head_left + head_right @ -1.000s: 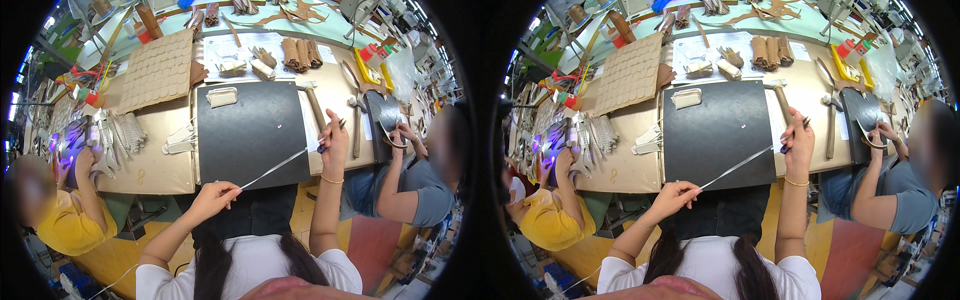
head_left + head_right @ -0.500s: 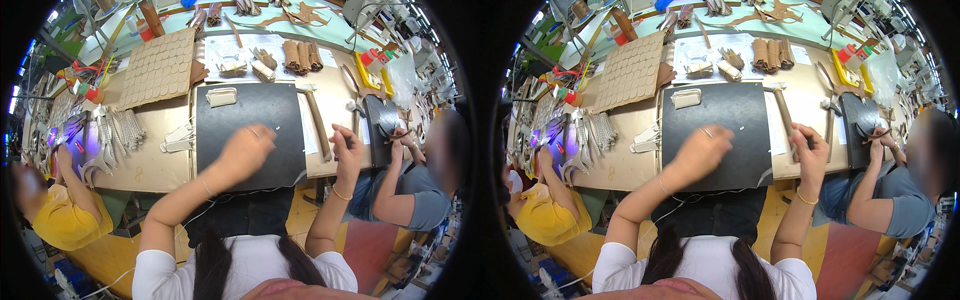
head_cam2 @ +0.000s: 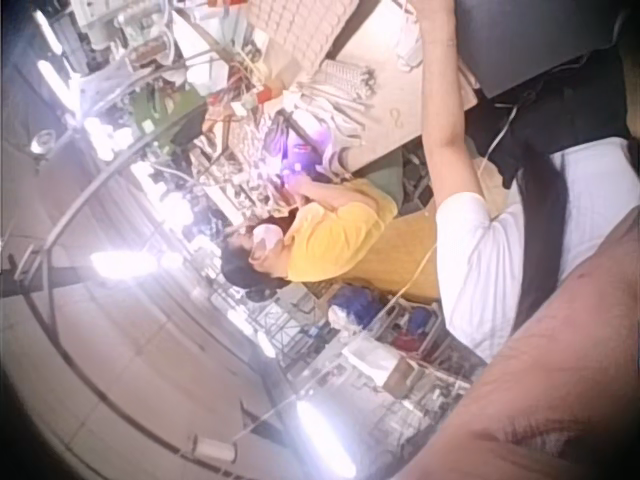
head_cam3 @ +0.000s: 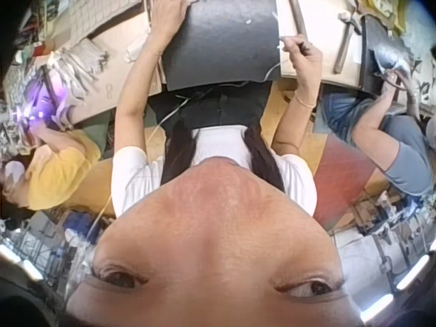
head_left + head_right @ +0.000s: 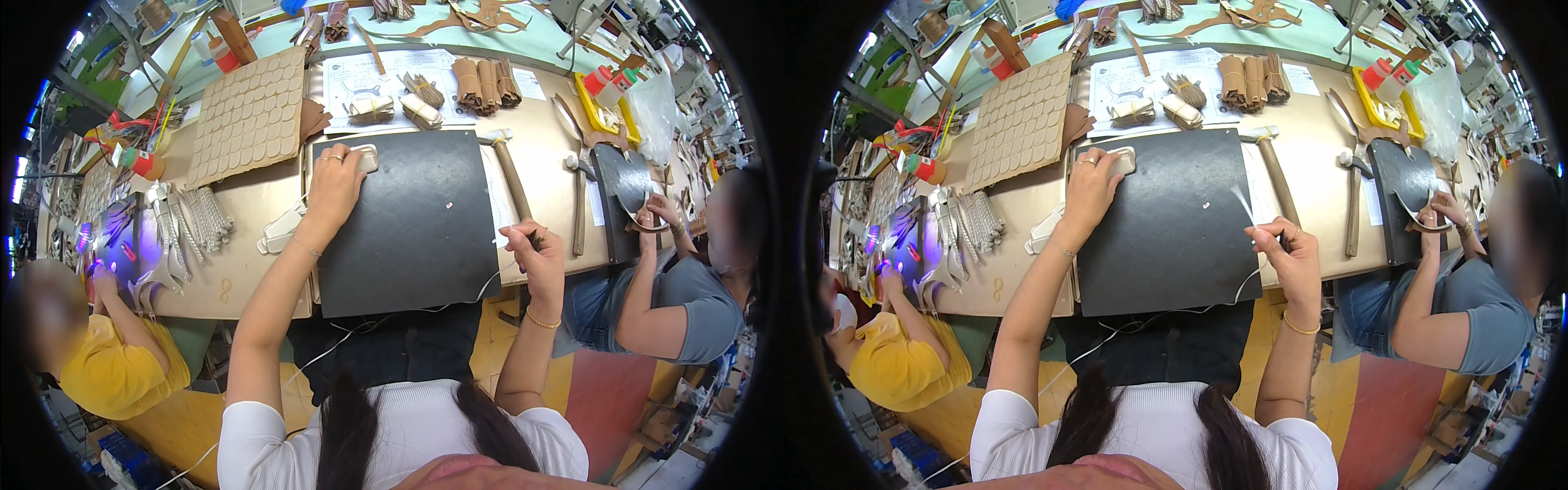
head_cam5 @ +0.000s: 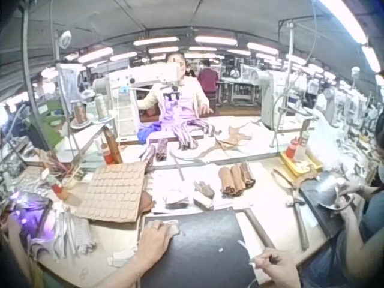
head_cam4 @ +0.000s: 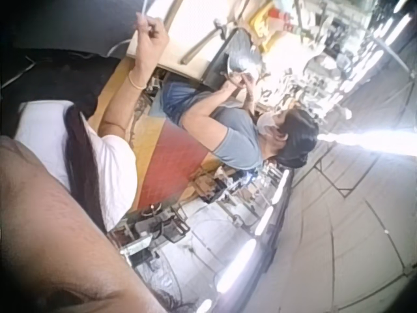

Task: The person sits at a workbench and repeatedly sews white fabric pieces using a needle and thread. They pull the thread through the fabric, tie off the ends, and place the finished pieces into a pile on the table. The process is repeated for multiple identical components.

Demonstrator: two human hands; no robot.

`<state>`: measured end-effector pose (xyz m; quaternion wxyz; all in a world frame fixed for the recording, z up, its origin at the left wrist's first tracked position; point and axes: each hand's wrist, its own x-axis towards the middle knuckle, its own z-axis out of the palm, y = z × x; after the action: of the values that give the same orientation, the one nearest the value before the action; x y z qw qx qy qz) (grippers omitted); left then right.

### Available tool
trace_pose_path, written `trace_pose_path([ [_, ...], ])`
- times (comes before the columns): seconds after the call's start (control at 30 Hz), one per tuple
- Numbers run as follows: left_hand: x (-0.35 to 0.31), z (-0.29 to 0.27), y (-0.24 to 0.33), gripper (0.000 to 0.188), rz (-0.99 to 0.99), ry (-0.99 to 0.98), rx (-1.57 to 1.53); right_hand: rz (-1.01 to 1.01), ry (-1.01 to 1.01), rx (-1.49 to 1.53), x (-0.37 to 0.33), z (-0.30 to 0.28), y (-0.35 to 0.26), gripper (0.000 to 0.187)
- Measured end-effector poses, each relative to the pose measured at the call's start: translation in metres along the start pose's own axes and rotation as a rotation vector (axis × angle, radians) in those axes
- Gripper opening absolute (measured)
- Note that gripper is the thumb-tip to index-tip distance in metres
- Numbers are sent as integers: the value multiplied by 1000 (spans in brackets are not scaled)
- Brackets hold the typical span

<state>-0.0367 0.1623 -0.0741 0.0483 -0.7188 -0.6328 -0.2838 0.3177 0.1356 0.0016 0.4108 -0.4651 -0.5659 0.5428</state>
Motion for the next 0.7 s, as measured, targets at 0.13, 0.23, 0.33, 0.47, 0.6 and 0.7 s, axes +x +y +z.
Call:
trace_pose_path([
  [0.13,5,1,-2,30,-24,-34,10,18,-15,-33,2,8,0,19],
  [0.23,7,3,-3,29,-27,20,-38,-46,-25,-50,4,14,4,25],
  [0.33,9,3,-5,28,-57,-11,-61,-50,6,-39,6,20,9,25],
  [0.47,11,-2,-6,22,-53,-137,-47,15,-5,-72,6,20,6,23],
  [0.6,9,-11,-4,20,-3,-235,-17,56,-4,-51,4,23,2,21],
  [0.7,5,-17,-1,22,4,-296,-23,52,30,4,1,26,4,21],
])
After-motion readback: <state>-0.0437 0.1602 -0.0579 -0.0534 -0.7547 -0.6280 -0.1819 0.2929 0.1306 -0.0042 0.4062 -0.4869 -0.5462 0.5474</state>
